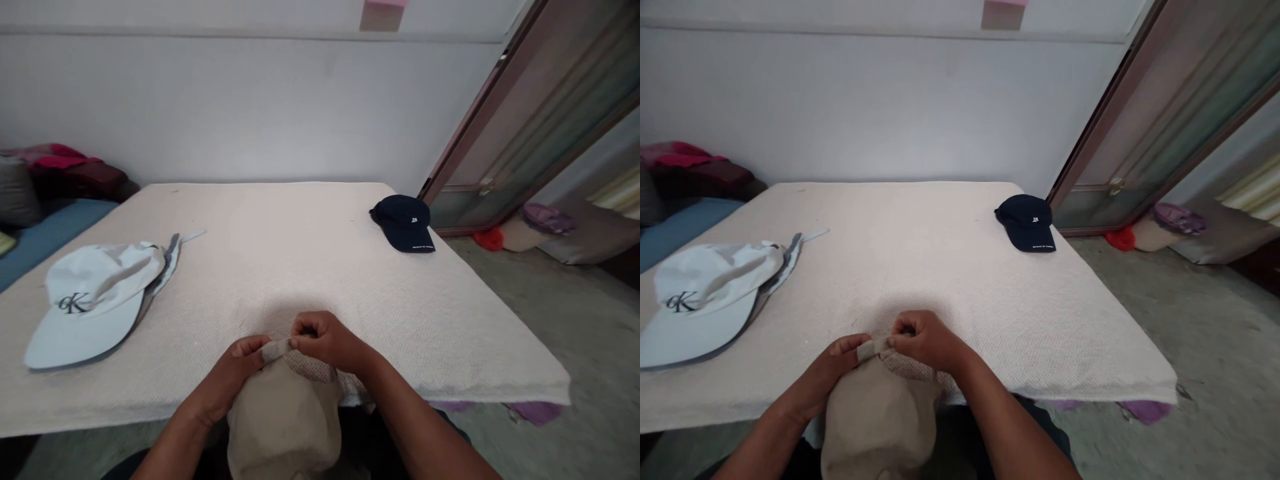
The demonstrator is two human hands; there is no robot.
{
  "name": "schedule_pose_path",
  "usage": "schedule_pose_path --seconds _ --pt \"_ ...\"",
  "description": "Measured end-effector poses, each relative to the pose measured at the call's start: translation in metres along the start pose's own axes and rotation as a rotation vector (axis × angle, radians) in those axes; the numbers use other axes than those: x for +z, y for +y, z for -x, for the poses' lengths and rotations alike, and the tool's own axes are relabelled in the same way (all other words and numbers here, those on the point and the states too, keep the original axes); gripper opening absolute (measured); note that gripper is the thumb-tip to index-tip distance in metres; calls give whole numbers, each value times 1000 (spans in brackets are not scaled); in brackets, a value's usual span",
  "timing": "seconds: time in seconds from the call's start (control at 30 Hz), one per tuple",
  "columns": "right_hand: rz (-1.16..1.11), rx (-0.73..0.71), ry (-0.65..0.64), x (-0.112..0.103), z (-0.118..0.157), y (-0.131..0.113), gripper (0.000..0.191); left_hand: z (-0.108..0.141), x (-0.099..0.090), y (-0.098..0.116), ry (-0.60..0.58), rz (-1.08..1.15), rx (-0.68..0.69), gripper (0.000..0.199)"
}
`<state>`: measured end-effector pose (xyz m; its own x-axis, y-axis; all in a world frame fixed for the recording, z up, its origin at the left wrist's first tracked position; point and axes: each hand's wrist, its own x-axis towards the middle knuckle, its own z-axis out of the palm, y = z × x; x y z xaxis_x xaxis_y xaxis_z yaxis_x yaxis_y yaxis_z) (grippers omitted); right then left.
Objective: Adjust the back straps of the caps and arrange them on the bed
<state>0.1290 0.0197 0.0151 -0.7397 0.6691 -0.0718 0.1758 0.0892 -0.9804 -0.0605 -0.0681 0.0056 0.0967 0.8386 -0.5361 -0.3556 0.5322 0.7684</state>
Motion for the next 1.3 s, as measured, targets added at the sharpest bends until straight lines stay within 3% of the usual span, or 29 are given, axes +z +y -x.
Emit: schedule_pose_path --seconds 0.1,0.33,0.63,1.07,1.17,1.3 --pt "61 -1 46 2 -1 0 8 -1 -1 -1 -1 -8 -7 22" --pt "-74 24 -73 1 -2 1 20 -2 -2 -3 4 -32 4 24" --pt "-45 55 41 8 -3 3 13 -3 4 0 -11 -58 8 24" --pt "-171 103 -47 8 -3 4 13 -2 3 -3 -11 -20 -15 20" --pt "-200 115 -117 7 -2 4 14 -2 1 -4 -22 -18 -28 16" --pt "-183 95 -93 6 -2 3 13 -1 0 -4 -112 23 -18 17"
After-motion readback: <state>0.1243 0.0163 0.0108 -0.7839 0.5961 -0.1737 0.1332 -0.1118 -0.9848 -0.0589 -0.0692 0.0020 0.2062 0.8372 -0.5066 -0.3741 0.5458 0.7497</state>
